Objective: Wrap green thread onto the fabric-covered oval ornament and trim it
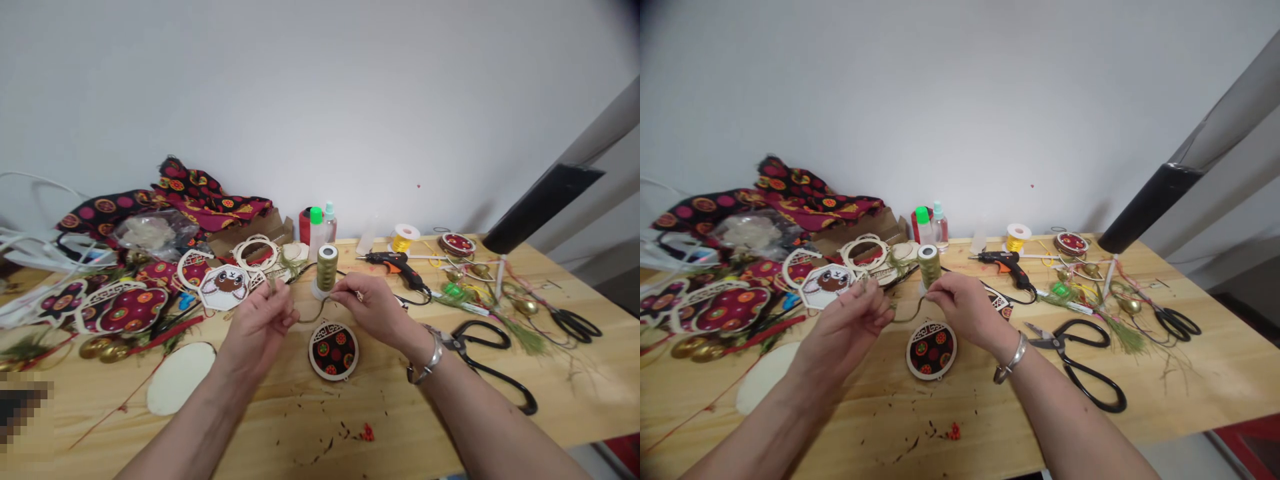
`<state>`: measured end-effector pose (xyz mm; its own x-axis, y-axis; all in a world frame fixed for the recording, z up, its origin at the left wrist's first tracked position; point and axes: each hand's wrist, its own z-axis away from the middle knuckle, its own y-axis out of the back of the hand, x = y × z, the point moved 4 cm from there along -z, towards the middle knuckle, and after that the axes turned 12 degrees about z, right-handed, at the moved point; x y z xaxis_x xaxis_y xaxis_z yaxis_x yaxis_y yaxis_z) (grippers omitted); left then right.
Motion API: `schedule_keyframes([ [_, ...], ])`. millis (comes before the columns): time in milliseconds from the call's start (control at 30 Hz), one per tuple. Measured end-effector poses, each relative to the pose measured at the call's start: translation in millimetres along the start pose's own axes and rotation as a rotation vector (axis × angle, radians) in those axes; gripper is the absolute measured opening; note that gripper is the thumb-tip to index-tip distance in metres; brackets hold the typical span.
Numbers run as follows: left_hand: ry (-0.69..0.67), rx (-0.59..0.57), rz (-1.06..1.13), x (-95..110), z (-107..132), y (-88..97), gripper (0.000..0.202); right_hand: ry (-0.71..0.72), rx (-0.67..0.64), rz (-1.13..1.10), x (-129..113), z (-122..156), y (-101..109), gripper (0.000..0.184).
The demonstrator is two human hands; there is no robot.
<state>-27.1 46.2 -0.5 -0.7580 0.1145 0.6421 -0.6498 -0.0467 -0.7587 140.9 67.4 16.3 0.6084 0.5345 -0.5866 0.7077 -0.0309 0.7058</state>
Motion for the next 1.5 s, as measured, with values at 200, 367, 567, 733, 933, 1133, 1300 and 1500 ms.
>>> schedule_keyframes([
  [200,0.115,0.024,-0.141,-11.4,1.7,7.5,0.020,0.159,0.005,0.129,-10.3,5.7,-4.5,0.013],
  [367,0.057,0.054,-0.223,-12.8,2.2,7.7,0.019,0.240,-0.013,0.226,-15.7,8.5,-7.4,0.017],
  [567,0.161,0.021,-0.390,-21.0,5.9,4.5,0.025,0.312,0.026,0.328,-21.7,10.1,-6.0,0.020],
  [733,0.226,-0.032,-0.451,-23.7,8.5,1.1,0.024,0.328,0.023,0.357,-24.2,9.8,-5.3,0.020],
  [933,0.168,-0.024,-0.580,-20.6,7.0,4.3,0.026,0.313,0.022,0.357,-22.5,9.4,-5.3,0.020],
  [1133,0.155,0.028,-0.568,-19.9,5.1,7.9,0.025,0.292,0.049,0.358,-16.0,7.4,-1.2,0.016],
  [1300,0.155,0.096,-0.512,-18.4,4.8,7.0,0.026,0.284,0.051,0.347,-15.5,6.6,0.3,0.014],
  [1500,0.230,0.131,-0.419,-19.5,3.8,9.2,0.027,0.238,0.186,0.259,-17.2,7.3,6.1,0.016],
])
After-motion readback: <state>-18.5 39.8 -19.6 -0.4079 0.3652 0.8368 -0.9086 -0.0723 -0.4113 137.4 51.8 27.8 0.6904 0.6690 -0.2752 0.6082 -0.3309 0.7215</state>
